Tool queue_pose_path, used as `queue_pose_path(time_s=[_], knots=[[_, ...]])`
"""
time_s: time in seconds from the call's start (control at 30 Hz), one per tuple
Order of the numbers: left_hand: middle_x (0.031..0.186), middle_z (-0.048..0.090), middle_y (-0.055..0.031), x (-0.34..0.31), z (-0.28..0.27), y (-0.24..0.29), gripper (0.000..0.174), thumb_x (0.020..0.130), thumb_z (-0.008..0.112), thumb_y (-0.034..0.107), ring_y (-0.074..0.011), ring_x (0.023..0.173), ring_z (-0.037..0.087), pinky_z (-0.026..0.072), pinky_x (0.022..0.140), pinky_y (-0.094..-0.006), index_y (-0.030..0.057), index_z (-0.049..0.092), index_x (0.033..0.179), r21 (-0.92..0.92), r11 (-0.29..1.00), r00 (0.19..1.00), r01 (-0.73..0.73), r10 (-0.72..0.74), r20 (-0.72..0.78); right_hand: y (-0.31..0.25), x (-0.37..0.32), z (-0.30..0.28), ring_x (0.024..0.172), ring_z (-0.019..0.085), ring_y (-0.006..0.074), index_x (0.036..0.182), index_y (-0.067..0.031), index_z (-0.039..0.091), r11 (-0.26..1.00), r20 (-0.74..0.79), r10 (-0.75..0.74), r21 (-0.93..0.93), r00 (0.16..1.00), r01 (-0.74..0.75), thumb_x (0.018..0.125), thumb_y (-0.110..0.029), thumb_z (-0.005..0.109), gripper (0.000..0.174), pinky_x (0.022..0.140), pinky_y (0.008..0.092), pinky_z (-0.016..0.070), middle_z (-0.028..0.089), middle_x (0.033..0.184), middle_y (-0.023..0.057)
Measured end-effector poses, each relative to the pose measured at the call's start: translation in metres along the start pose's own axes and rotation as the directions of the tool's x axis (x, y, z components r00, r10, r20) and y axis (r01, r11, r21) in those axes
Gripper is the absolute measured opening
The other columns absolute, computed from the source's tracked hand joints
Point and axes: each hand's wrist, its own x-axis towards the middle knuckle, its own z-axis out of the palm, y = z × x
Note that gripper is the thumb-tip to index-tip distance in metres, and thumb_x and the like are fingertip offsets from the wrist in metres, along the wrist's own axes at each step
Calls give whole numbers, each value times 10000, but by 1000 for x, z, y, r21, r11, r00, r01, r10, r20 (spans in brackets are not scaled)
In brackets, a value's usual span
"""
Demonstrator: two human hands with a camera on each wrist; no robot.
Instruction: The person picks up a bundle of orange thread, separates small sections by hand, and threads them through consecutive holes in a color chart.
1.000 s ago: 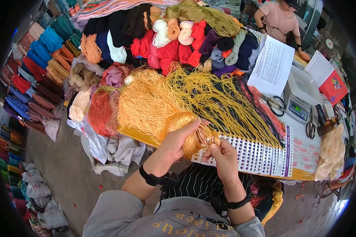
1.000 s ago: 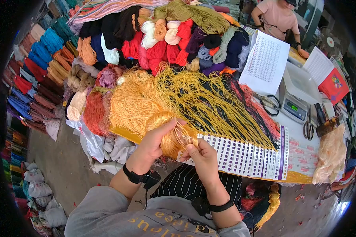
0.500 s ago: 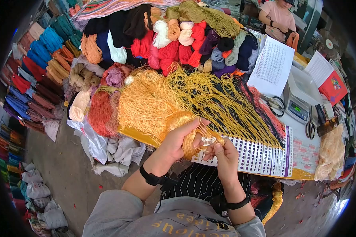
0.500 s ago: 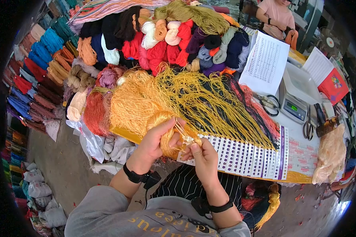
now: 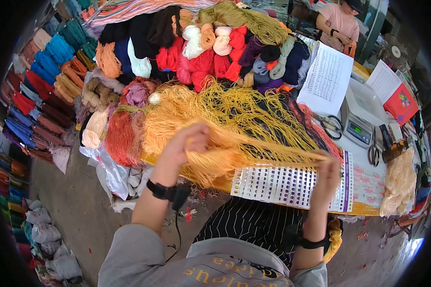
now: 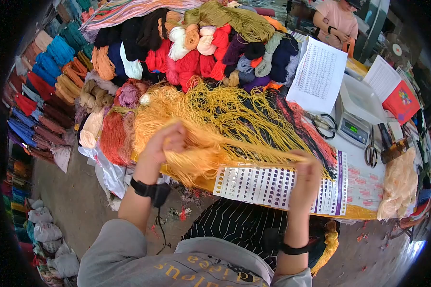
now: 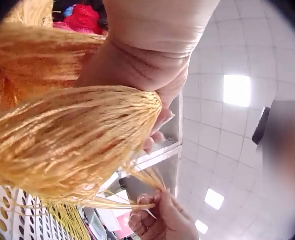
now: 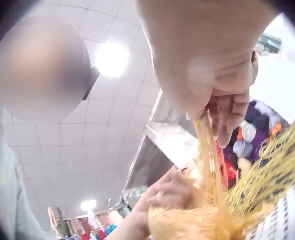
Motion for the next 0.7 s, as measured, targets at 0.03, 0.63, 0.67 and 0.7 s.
queue_pose_path(time_s=[0.03, 0.63, 0.67, 0.7], knots=[[557, 385, 61, 4, -22, 14, 220, 921, 495, 241, -29, 395, 311, 287, 418, -185, 42, 530, 834, -74, 996, 999, -48, 47, -7, 3, 6, -9, 954, 554, 198, 1045, 6, 549, 947, -96, 39, 321, 995, -6, 961, -213, 404, 276, 893, 332, 411, 594, 1006, 123], [786, 576, -37, -66, -21, 226, 386, 871, 563, 228, -101, 658, 554, 472, 672, -263, -6, 484, 1169, -141, 699, 690, -701, 715, 113, 97, 112, -283, 585, 401, 44, 836, -77, 574, 906, -565, 230, 422, 793, 38, 908, -241, 553, 181, 532, 188, 333, 469, 684, -40], [857, 582, -50, -54, -14, 204, 353, 866, 569, 232, -109, 686, 562, 478, 679, -263, 0, 509, 1125, -50, 676, 668, -735, 736, 112, 69, 101, -228, 536, 373, 23, 835, -93, 590, 937, -387, 130, 350, 913, 15, 912, -257, 547, 186, 480, 187, 302, 446, 641, -63], [929, 588, -62, -39, -6, 175, 321, 860, 575, 236, -117, 714, 571, 483, 686, -263, 6, 533, 1081, 41, 645, 645, -763, 756, 114, 68, 93, -180, 595, 389, 8, 863, -90, 587, 974, -470, 185, 202, 863, -100, 914, -273, 540, 196, 506, 158, 290, 463, 679, -55]])
